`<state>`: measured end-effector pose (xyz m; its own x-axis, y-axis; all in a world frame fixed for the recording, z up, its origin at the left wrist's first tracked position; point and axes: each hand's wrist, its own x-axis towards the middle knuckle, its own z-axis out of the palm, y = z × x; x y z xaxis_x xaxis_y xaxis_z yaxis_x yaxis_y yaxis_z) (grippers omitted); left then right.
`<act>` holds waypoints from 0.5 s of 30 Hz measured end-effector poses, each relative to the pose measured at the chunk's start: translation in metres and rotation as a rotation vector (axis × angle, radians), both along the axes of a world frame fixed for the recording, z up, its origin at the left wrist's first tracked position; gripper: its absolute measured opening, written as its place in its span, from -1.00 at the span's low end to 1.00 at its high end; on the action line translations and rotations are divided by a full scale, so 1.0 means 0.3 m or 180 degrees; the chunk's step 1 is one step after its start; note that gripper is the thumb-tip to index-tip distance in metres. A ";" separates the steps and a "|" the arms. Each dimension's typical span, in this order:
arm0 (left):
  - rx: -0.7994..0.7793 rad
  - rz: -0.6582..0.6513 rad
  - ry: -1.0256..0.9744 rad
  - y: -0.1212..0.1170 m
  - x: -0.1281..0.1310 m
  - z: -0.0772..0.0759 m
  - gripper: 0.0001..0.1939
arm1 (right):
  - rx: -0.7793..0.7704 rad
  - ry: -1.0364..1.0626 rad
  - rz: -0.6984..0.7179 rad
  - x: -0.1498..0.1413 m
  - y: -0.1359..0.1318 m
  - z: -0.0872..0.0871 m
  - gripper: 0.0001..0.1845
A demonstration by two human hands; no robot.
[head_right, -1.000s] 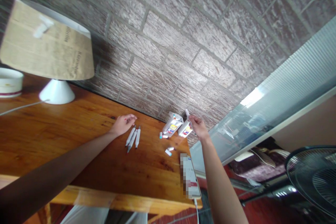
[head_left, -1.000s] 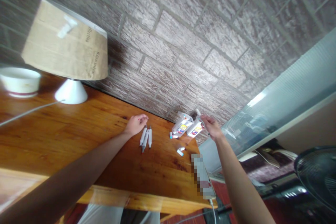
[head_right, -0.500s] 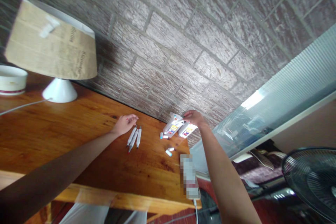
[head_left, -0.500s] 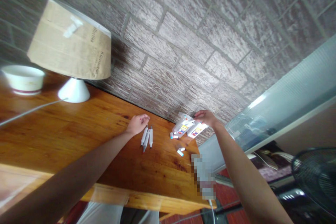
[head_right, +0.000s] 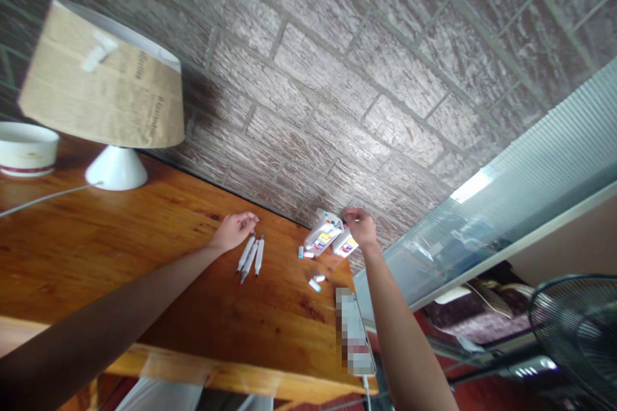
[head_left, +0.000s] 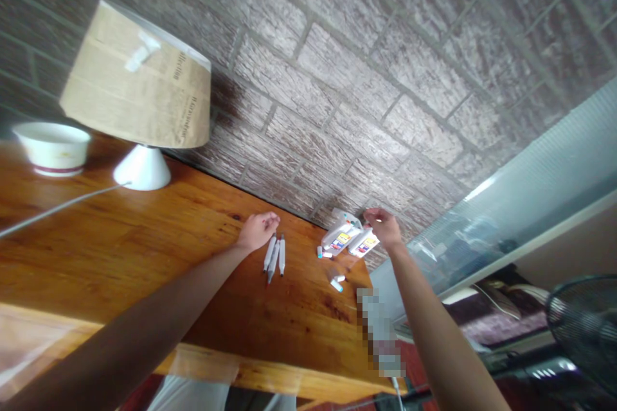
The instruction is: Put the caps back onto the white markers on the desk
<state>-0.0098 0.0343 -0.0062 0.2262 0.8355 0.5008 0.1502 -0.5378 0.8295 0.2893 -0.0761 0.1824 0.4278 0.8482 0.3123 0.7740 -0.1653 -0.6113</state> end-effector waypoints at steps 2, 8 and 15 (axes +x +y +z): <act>-0.0016 -0.0003 -0.0027 0.002 0.002 -0.003 -0.76 | 0.0211 0.0030 0.0045 -0.043 -0.021 -0.054 -0.62; -0.0059 0.0039 0.0037 0.007 -0.008 -0.016 -0.71 | -0.0067 0.0572 0.0750 -0.289 0.035 -0.354 -0.59; 0.0130 0.0197 0.0233 0.007 -0.029 0.004 -0.67 | 0.0001 0.0754 0.0887 -0.438 0.081 -0.518 -0.66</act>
